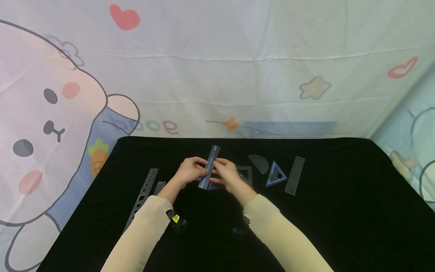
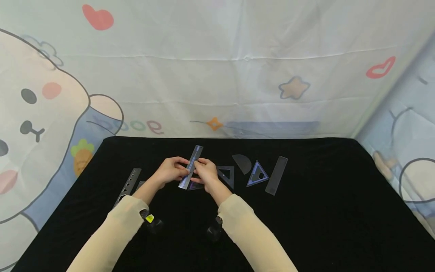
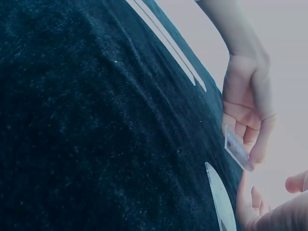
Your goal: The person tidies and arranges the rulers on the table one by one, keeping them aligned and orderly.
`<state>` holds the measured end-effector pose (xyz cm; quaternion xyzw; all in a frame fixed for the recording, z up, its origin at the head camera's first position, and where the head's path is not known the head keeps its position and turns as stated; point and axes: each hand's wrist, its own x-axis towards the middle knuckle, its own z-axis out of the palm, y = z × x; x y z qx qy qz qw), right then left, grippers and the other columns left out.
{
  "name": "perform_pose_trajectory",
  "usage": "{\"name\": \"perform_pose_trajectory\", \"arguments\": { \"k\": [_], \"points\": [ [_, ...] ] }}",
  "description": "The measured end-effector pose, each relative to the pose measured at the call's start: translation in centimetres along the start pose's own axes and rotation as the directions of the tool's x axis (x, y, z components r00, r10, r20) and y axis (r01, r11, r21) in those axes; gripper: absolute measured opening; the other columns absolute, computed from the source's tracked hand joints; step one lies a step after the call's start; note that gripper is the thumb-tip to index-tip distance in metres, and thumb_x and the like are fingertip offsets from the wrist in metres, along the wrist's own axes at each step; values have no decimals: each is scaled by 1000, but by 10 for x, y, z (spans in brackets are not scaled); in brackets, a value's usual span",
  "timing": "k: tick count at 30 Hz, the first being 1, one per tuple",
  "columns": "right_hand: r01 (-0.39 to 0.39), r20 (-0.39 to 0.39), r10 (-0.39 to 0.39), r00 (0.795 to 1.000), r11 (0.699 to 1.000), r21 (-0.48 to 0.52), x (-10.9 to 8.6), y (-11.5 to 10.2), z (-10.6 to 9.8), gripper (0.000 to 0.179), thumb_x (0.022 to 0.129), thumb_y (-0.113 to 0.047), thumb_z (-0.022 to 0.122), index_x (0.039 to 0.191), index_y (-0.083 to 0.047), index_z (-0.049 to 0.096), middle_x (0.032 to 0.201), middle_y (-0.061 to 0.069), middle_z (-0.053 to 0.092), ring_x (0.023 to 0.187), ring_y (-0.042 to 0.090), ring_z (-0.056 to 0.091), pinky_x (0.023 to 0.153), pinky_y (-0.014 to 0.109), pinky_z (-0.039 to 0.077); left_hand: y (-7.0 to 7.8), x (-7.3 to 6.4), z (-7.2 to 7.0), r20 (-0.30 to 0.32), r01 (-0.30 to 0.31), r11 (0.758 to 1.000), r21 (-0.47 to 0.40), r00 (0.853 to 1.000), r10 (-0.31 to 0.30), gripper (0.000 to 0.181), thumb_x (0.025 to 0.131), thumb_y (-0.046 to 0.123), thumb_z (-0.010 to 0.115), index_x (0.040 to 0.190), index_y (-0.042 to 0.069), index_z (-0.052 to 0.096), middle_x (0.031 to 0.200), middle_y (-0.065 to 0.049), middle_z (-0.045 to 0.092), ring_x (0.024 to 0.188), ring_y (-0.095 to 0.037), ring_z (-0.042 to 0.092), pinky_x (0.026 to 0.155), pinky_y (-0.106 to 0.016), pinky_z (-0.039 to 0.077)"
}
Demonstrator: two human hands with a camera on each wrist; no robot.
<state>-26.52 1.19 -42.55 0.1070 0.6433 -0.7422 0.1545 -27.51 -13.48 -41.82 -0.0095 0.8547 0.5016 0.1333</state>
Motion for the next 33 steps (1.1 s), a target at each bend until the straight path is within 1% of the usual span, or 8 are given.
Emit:
{"name": "perform_pose_trajectory", "arguments": {
  "k": [7,11,15,19,21,27,33],
  "points": [
    [45,26,-43,999,995,-91,-2,2,-2,38,94,-19,50,129,-6,44,118,16,51,98,25,57,80,35,55,2,-12,-2,41,0,1000,-20,999,1,32,83,10,64,114,7,57,93,-10,66,77,-18,65,70,-31,56],
    [68,18,-66,998,990,-123,-3,2,-2,35,93,-20,51,125,-7,47,114,15,53,94,23,58,77,34,55,0,-17,-2,67,7,999,-38,998,-4,32,83,10,64,114,8,56,93,-10,65,78,-18,64,70,-31,56],
    [103,9,-103,995,984,-148,-5,2,-2,33,93,-17,52,123,-6,46,110,15,53,86,20,58,72,34,57,-2,-23,-1,81,4,999,-55,997,1,33,82,10,65,113,8,56,92,-10,65,77,-19,64,69,-30,56],
    [143,14,-143,990,975,-170,-7,5,-1,33,90,-13,54,121,-3,45,107,17,54,76,18,58,65,33,57,-5,-30,-1,82,-11,998,-69,996,16,35,81,8,66,114,6,55,90,-10,64,76,-20,63,67,-30,56],
    [158,23,-157,987,971,-181,-9,6,-1,33,89,-11,54,119,-2,44,106,17,54,73,19,58,63,33,57,-7,-33,-1,83,-14,997,-72,996,20,35,81,8,66,113,6,55,90,-10,64,75,-20,63,67,-30,56],
    [165,64,-156,986,968,-191,-15,9,2,27,90,-8,54,115,-3,45,101,16,55,71,17,57,62,32,57,-14,-41,-4,105,-6,996,-90,994,16,33,81,8,65,113,7,56,89,-9,65,76,-19,64,68,-31,56],
    [157,102,-140,985,969,-189,-22,11,6,25,90,-8,53,114,-4,46,96,13,54,71,17,56,62,32,57,-19,-50,-8,121,-5,995,-102,993,18,33,81,8,65,113,6,56,90,-10,65,76,-19,64,68,-32,56]
  ]
}}
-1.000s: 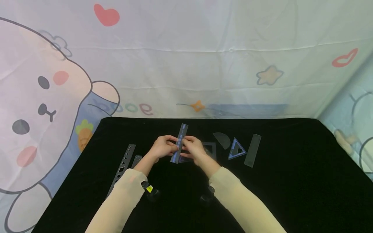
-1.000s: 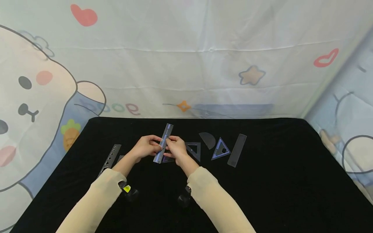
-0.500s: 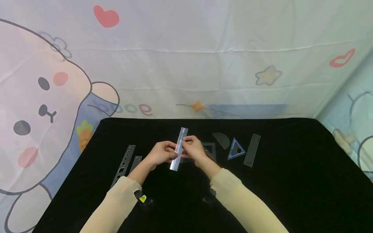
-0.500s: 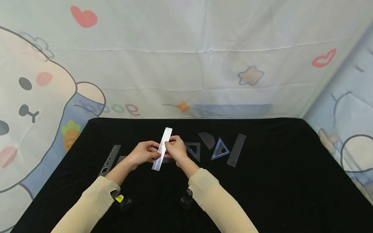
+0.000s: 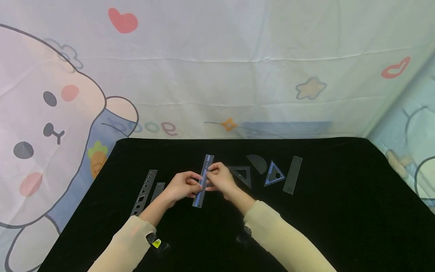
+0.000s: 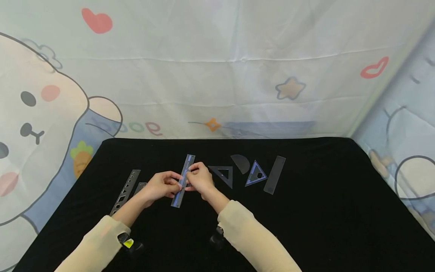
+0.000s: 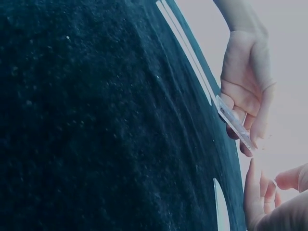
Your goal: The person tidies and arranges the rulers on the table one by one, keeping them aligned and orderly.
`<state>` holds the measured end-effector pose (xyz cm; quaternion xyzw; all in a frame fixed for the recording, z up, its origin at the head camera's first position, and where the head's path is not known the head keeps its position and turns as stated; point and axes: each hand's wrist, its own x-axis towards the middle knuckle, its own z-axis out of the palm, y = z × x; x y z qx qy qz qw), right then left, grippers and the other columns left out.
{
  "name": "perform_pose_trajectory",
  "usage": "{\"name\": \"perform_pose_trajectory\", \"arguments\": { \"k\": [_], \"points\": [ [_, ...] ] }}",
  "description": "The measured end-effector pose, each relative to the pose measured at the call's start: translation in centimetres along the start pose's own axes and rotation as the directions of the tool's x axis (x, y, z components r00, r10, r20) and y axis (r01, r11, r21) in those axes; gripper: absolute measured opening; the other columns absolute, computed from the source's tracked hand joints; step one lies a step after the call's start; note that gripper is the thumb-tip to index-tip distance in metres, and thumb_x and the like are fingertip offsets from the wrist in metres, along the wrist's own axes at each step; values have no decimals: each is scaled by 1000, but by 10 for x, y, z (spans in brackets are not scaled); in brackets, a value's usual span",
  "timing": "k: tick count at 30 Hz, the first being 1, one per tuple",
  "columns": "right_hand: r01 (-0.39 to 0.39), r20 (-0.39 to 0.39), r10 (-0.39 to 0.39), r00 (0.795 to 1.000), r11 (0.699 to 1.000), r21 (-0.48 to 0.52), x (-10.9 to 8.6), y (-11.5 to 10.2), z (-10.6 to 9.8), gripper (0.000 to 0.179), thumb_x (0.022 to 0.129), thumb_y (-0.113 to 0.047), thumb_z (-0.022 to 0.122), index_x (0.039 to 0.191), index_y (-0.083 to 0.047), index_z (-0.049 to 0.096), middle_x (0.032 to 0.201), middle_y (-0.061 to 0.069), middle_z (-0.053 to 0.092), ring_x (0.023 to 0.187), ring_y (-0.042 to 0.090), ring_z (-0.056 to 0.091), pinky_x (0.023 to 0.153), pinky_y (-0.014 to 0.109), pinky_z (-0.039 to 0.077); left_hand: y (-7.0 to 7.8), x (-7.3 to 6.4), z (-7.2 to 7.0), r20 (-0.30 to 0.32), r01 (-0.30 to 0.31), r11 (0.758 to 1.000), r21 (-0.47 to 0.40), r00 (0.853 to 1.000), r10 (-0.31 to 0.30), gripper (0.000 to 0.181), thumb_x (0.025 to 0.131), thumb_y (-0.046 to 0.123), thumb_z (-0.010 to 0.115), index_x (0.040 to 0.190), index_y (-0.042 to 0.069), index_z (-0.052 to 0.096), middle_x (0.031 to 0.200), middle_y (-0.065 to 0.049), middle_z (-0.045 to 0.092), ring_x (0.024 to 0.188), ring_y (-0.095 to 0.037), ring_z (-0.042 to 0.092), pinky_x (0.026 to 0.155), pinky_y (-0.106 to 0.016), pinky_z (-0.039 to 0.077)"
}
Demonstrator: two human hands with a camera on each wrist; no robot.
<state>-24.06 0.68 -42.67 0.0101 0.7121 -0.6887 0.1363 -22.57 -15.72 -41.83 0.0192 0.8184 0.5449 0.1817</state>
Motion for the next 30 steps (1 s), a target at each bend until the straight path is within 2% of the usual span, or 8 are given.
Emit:
{"name": "perform_pose_trajectory", "arguments": {
  "k": [12,19,30],
  "points": [
    [1,104,-3,995,1000,27,-12,6,14,23,90,-6,52,111,-2,45,92,10,52,69,15,55,62,34,58,-8,-17,-13,-23,-4,1000,-19,1000,4,28,85,8,61,112,4,56,92,-11,61,77,-20,62,68,-33,56],
    [-22,163,19,986,1000,18,-24,5,26,24,90,-7,53,113,-2,45,95,12,54,72,17,56,63,35,58,-13,-28,-18,2,-3,999,-42,1000,3,27,87,10,59,112,0,53,91,-12,61,74,-19,63,67,-35,57],
    [-7,165,-3,986,998,56,-30,15,49,22,87,-3,54,107,-1,45,89,9,54,67,15,55,58,35,57,-23,-43,-32,47,-10,1000,-22,999,11,27,88,9,58,112,-3,51,90,-11,62,73,-18,63,66,-36,57]
  ]
}}
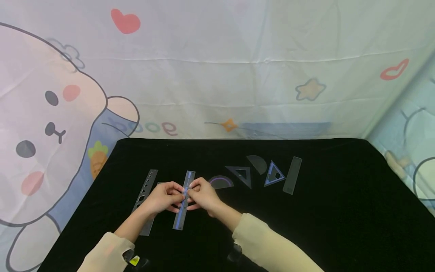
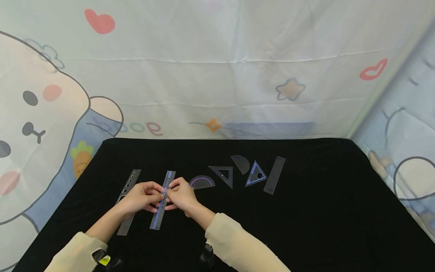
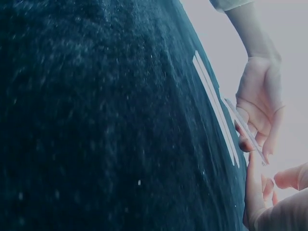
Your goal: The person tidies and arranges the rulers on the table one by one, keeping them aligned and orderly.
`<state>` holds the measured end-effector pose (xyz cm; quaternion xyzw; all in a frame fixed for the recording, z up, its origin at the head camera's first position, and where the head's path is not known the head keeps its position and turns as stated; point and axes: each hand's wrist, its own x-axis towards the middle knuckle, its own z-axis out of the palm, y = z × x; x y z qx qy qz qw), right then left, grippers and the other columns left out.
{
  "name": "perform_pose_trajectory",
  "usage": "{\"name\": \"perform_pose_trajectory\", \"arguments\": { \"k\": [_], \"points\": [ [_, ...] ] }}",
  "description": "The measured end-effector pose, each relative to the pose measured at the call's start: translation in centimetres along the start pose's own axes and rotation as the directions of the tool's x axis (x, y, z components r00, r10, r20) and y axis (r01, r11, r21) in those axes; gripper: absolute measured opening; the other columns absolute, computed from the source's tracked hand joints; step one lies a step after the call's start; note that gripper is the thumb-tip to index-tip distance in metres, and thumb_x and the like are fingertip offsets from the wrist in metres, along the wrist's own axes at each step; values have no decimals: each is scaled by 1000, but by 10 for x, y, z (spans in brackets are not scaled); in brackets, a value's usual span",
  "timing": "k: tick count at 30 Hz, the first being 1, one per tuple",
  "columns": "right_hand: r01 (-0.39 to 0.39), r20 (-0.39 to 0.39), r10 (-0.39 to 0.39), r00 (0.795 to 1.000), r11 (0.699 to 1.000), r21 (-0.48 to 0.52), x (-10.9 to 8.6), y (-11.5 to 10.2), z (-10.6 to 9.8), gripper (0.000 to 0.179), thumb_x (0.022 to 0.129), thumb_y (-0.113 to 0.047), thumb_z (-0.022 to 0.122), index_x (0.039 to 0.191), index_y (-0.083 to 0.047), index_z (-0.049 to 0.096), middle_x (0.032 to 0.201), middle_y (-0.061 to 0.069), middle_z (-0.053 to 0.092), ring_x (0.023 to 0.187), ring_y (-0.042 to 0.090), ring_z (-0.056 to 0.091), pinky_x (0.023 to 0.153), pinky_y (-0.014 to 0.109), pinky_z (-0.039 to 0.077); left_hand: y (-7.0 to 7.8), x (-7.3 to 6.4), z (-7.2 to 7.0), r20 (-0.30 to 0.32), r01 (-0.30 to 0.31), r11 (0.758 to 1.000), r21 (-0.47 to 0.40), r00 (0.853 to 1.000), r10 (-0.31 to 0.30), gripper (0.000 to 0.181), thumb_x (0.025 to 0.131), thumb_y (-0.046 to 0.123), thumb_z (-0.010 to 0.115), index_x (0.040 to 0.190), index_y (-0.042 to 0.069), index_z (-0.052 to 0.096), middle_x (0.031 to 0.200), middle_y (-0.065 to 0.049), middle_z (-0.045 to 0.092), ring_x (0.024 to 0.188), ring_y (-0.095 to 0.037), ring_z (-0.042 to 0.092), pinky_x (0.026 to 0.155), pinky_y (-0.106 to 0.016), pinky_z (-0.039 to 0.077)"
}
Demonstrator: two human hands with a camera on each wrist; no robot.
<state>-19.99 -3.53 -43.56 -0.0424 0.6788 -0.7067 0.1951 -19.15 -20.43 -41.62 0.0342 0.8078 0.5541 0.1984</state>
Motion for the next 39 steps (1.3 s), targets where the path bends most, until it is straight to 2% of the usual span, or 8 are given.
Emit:
{"name": "perform_pose_trajectory", "arguments": {
  "k": [16,34,39],
  "points": [
    [-9,19,9,1000,1000,-28,2,4,19,18,87,-1,54,103,-4,47,84,7,53,66,13,57,58,32,57,-11,-14,-12,-21,23,1000,14,1000,-23,27,87,9,59,110,-3,51,88,-12,62,73,-19,63,66,-36,57],
    [-25,-24,22,999,993,-116,4,6,35,16,86,1,57,100,-4,52,79,6,56,63,13,59,54,27,56,-16,-22,-20,-44,45,998,51,998,-43,26,87,9,59,109,-3,51,88,-12,61,72,-19,64,65,-35,58],
    [-31,-45,25,999,991,-132,4,6,41,17,85,3,57,100,-4,52,78,6,56,62,13,59,52,26,56,-16,-23,-21,-82,53,996,78,996,-47,22,87,7,59,106,-2,53,84,-11,61,70,-18,64,62,-35,58]
  ]
}}
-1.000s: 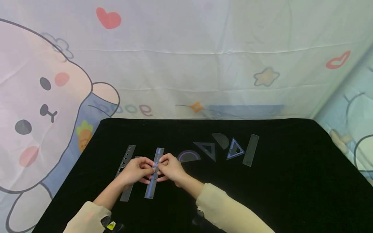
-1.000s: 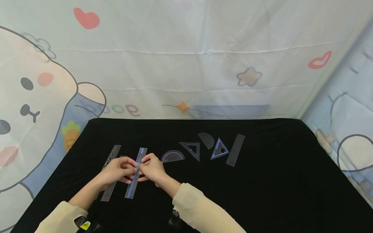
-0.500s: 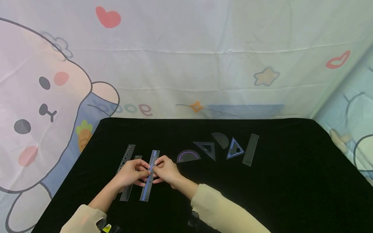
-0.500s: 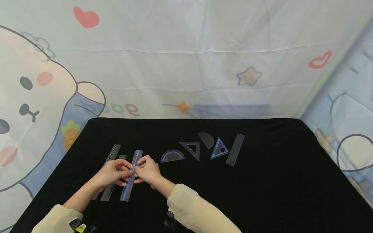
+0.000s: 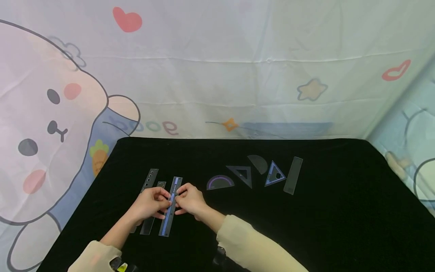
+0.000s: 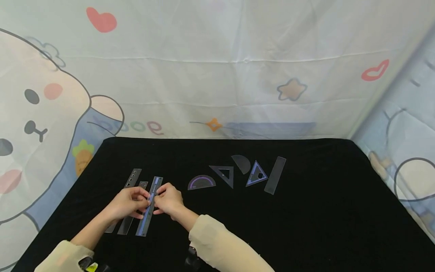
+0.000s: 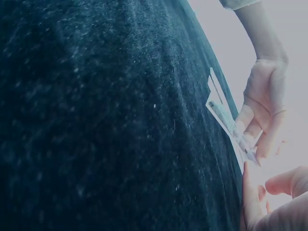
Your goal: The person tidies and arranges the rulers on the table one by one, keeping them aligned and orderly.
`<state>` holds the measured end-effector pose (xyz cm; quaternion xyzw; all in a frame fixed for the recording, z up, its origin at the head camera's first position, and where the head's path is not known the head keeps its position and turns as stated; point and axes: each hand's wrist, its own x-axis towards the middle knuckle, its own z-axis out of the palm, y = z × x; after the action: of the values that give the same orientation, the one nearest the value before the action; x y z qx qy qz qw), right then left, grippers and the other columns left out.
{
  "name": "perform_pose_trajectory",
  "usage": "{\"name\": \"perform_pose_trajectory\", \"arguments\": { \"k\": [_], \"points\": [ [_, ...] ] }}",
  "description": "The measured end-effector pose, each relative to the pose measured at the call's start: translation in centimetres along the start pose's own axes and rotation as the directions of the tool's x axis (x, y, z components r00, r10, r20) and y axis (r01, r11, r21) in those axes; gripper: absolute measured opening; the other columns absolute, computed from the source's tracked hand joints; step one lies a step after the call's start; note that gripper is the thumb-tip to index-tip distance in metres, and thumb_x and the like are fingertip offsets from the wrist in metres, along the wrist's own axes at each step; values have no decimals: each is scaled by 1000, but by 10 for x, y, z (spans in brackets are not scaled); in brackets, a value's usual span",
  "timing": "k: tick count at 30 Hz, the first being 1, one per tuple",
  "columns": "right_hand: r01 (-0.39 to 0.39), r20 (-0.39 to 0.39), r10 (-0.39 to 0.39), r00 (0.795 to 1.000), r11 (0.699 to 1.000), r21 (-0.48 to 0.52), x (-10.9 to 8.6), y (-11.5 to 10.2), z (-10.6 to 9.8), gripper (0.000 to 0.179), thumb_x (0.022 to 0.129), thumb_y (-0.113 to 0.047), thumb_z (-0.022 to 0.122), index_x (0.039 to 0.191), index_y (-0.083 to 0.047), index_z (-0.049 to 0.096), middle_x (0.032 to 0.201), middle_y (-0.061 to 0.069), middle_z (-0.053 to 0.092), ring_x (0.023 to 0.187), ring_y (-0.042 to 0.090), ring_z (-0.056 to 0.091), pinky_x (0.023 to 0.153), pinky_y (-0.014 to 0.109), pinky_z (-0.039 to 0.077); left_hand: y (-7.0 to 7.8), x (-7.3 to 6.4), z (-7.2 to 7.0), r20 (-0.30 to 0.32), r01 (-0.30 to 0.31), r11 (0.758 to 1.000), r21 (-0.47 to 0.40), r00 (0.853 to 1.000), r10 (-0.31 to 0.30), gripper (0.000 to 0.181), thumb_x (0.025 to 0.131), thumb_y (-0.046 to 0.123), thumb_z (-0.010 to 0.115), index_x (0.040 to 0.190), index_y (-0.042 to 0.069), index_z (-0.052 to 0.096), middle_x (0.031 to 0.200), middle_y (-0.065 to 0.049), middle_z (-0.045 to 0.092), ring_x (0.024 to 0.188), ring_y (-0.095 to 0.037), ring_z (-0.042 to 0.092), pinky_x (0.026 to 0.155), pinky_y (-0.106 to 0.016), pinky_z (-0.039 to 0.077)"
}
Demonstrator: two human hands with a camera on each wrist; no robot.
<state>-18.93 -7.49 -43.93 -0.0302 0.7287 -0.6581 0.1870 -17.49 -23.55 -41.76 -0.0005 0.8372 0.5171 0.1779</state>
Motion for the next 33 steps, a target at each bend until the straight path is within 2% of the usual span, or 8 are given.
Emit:
{"name": "perform_pose_trajectory", "arguments": {
  "k": [4,13,22,33],
  "points": [
    [-5,-10,5,1000,1000,-11,0,0,3,18,85,3,57,100,-5,51,79,6,57,63,14,59,51,26,55,0,-1,0,-34,10,999,35,999,-9,20,86,6,60,104,-1,54,82,-10,61,67,-18,63,61,-35,57],
    [-6,-25,5,1000,999,-40,-1,-2,10,18,85,2,57,99,-6,51,77,6,56,61,14,59,49,25,55,-1,-4,-3,-52,10,996,86,999,-6,22,85,7,62,104,-1,54,80,-10,61,66,-18,63,59,-34,57],
    [-18,-46,15,999,998,-64,0,-2,13,17,84,3,58,98,-6,51,76,5,56,58,13,60,47,25,54,0,-5,-3,-98,23,991,135,995,-10,20,83,5,63,101,0,55,77,-9,61,63,-17,64,56,-33,57],
    [-41,-35,40,999,998,-36,1,-3,12,28,86,1,57,113,-3,50,82,6,57,62,15,63,50,25,55,-1,-4,0,-148,23,976,214,989,9,19,81,3,63,99,-1,57,74,-8,59,58,-16,63,53,-31,56]
  ]
}}
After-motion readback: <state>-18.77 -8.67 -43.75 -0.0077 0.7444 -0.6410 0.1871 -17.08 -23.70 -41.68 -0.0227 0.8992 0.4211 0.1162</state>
